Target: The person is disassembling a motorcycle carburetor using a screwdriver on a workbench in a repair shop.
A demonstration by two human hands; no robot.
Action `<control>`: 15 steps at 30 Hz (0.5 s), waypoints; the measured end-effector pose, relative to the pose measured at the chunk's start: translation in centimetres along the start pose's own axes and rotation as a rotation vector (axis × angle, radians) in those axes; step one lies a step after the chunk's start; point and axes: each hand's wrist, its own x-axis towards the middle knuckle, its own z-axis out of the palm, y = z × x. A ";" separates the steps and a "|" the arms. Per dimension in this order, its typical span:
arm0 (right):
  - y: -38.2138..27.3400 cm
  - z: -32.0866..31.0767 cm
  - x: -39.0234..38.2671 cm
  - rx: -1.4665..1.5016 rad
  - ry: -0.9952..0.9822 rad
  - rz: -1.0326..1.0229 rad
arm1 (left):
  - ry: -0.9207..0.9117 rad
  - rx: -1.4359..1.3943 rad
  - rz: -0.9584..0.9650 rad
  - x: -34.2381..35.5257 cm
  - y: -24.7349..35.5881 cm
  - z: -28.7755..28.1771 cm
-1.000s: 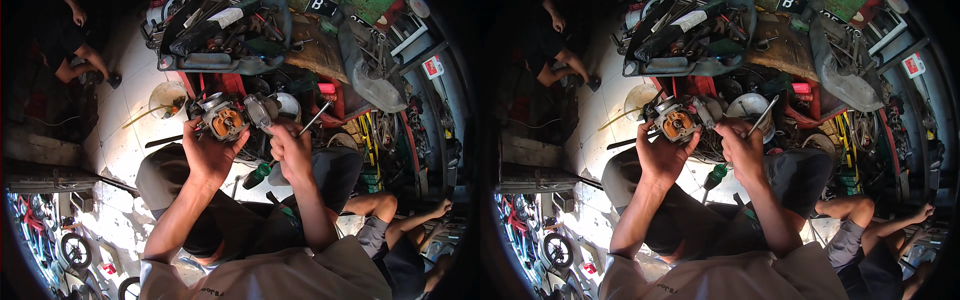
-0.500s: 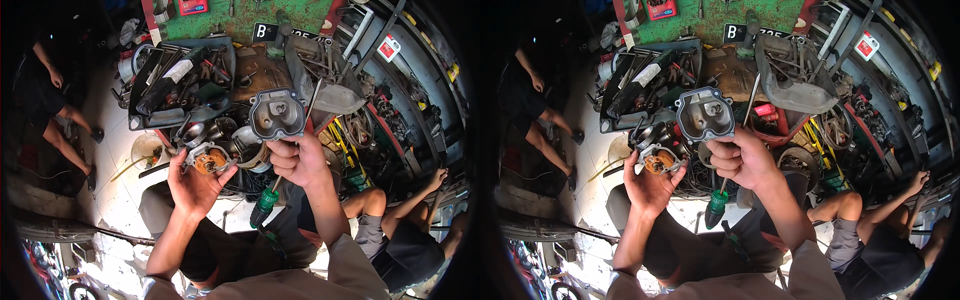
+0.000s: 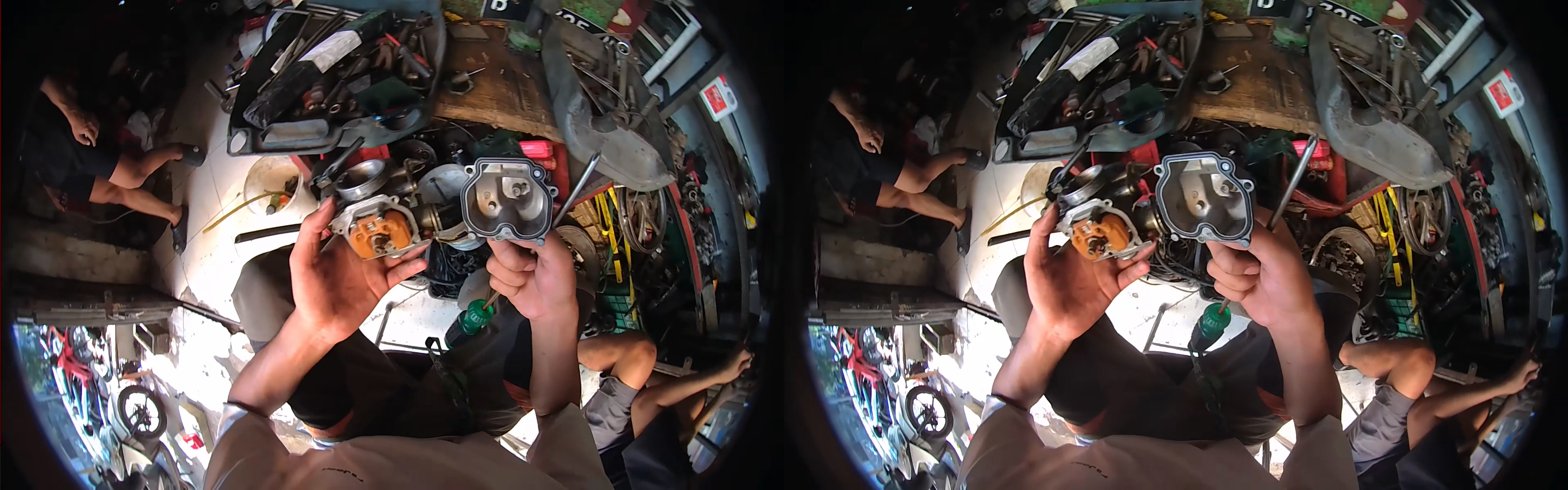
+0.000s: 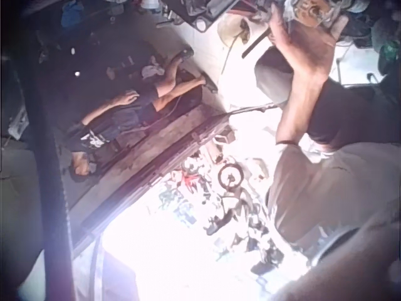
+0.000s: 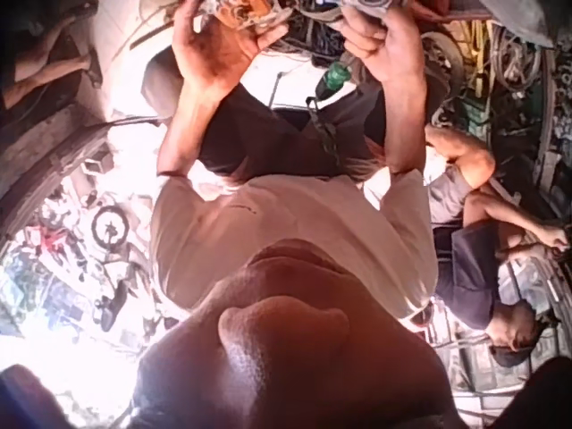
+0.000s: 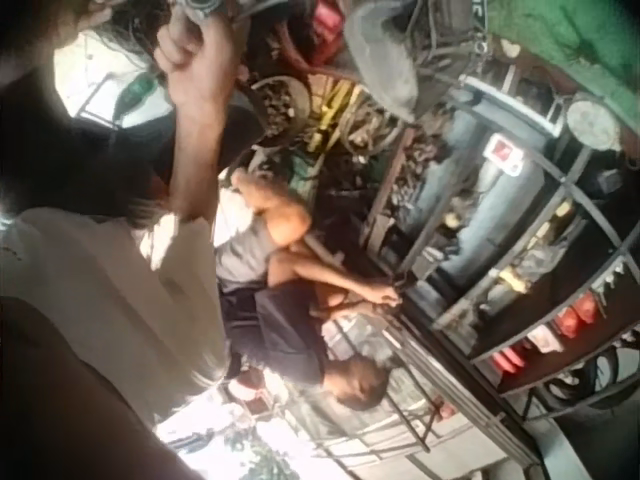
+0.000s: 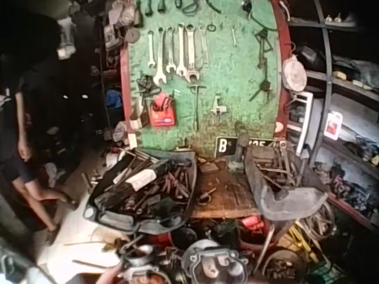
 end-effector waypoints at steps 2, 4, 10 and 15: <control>0.3 0.6 0.0 -0.090 0.079 0.021 | 0.025 0.004 0.008 0.1 0.1 0.2; 0.7 0.5 -0.1 -0.094 0.084 0.049 | 0.042 -0.071 -0.018 0.3 0.1 0.1; 0.9 0.2 0.0 -0.077 0.124 0.041 | 0.009 -0.096 -0.020 0.6 -0.1 0.1; 0.8 0.2 0.2 -0.131 0.181 -0.001 | 0.029 -0.124 -0.049 1.0 -0.3 0.5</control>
